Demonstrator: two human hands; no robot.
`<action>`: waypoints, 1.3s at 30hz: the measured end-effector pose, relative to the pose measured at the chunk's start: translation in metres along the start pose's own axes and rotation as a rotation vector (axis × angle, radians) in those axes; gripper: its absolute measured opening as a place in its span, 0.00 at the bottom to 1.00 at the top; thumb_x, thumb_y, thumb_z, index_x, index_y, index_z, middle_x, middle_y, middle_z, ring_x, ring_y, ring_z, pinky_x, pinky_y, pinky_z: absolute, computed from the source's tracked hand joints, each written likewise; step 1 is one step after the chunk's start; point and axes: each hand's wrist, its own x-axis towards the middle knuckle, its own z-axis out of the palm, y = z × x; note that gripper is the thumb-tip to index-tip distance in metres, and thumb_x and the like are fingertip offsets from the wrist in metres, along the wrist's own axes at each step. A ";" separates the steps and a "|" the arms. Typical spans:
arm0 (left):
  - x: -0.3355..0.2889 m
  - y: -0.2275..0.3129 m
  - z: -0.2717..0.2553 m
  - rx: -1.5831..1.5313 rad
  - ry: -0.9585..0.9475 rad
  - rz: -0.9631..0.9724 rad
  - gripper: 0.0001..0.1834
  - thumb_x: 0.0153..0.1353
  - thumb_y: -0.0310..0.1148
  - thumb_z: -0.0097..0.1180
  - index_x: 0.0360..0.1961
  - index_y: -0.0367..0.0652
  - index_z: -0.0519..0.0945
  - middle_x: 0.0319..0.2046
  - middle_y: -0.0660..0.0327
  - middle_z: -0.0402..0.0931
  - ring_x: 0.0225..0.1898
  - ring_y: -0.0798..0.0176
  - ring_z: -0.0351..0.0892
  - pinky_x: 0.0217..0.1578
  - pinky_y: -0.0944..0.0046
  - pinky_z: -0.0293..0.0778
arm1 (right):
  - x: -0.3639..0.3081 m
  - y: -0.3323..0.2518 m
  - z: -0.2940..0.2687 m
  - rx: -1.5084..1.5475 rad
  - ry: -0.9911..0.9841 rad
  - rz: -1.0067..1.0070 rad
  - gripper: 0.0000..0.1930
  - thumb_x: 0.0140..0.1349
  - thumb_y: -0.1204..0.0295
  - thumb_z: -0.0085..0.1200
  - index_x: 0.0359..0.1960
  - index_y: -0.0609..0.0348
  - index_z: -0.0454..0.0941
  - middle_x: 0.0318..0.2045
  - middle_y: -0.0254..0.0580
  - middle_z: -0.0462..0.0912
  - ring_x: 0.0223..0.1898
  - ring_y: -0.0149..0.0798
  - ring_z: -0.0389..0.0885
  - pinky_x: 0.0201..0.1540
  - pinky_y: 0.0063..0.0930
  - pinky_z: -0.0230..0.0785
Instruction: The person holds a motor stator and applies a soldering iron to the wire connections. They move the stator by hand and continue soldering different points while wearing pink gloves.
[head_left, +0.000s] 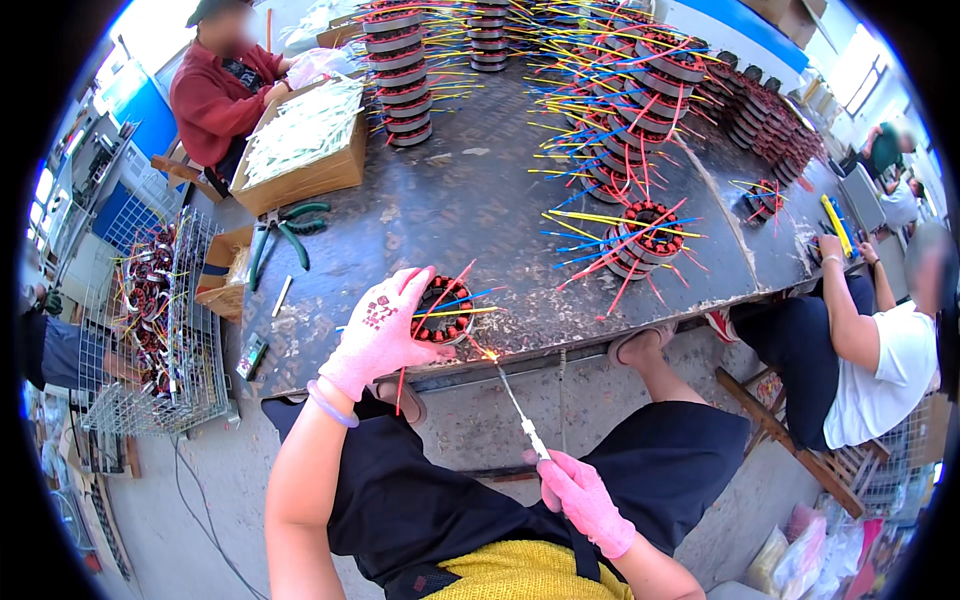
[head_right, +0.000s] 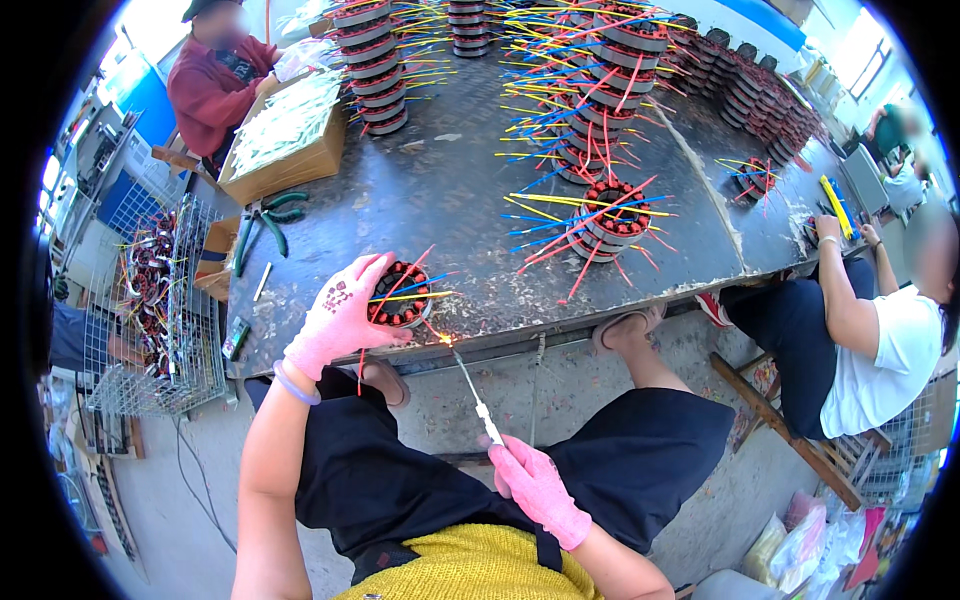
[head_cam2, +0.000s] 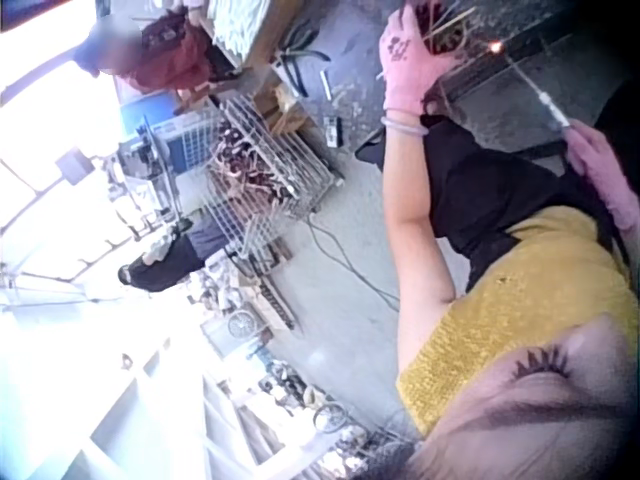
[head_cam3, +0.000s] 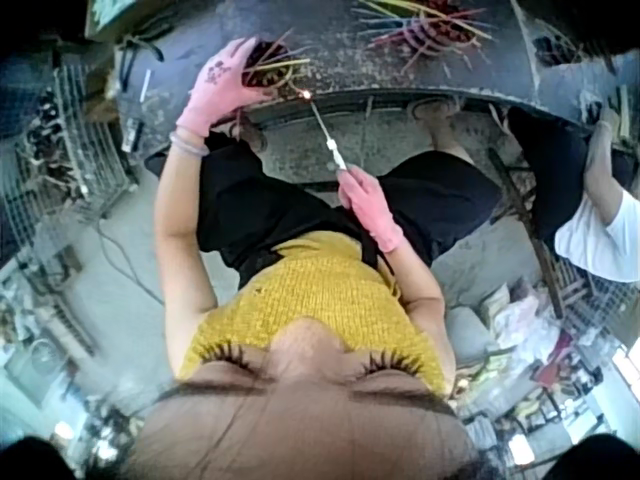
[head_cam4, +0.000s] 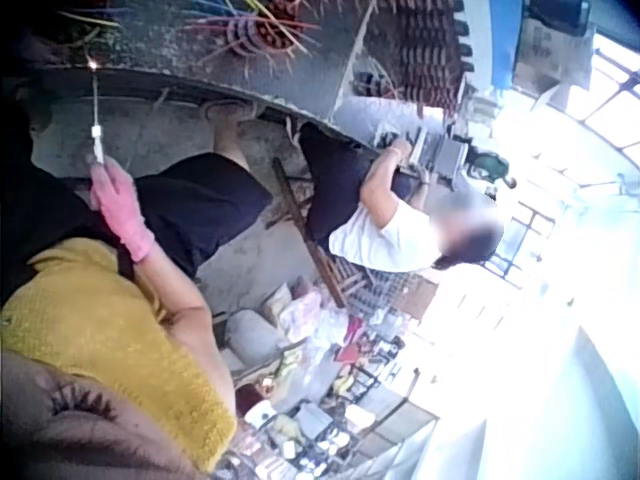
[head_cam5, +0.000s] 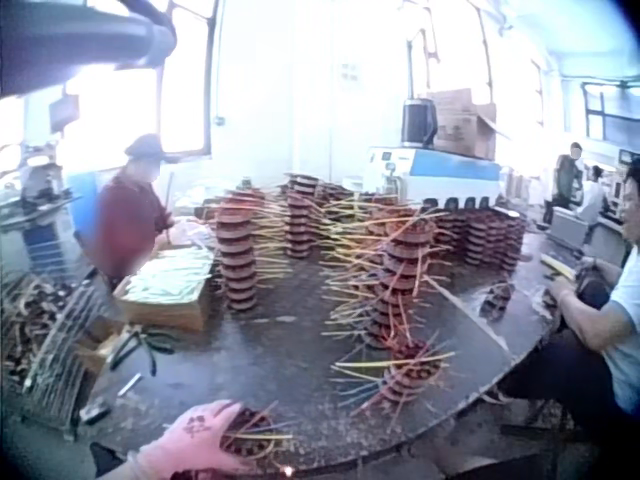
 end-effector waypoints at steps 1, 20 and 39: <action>0.001 0.001 -0.001 -0.006 -0.007 -0.010 0.54 0.35 0.49 0.78 0.63 0.33 0.68 0.59 0.46 0.69 0.58 0.42 0.72 0.58 0.53 0.69 | 0.001 0.001 0.000 -0.003 -0.001 -0.005 0.19 0.74 0.63 0.46 0.57 0.64 0.74 0.19 0.23 0.64 0.20 0.21 0.60 0.24 0.19 0.54; 0.000 -0.003 -0.006 -0.029 0.042 0.086 0.50 0.33 0.48 0.78 0.56 0.32 0.71 0.52 0.45 0.73 0.53 0.42 0.75 0.54 0.54 0.72 | -0.005 -0.001 0.000 0.018 0.000 -0.019 0.18 0.73 0.63 0.47 0.55 0.63 0.76 0.19 0.24 0.66 0.20 0.20 0.62 0.24 0.18 0.53; -0.012 -0.009 -0.009 -0.039 -0.025 0.023 0.53 0.38 0.53 0.75 0.62 0.32 0.67 0.57 0.44 0.70 0.57 0.43 0.72 0.59 0.54 0.68 | 0.005 -0.008 0.005 -0.177 0.052 -0.125 0.15 0.71 0.61 0.47 0.25 0.52 0.71 0.16 0.24 0.65 0.16 0.22 0.58 0.20 0.21 0.47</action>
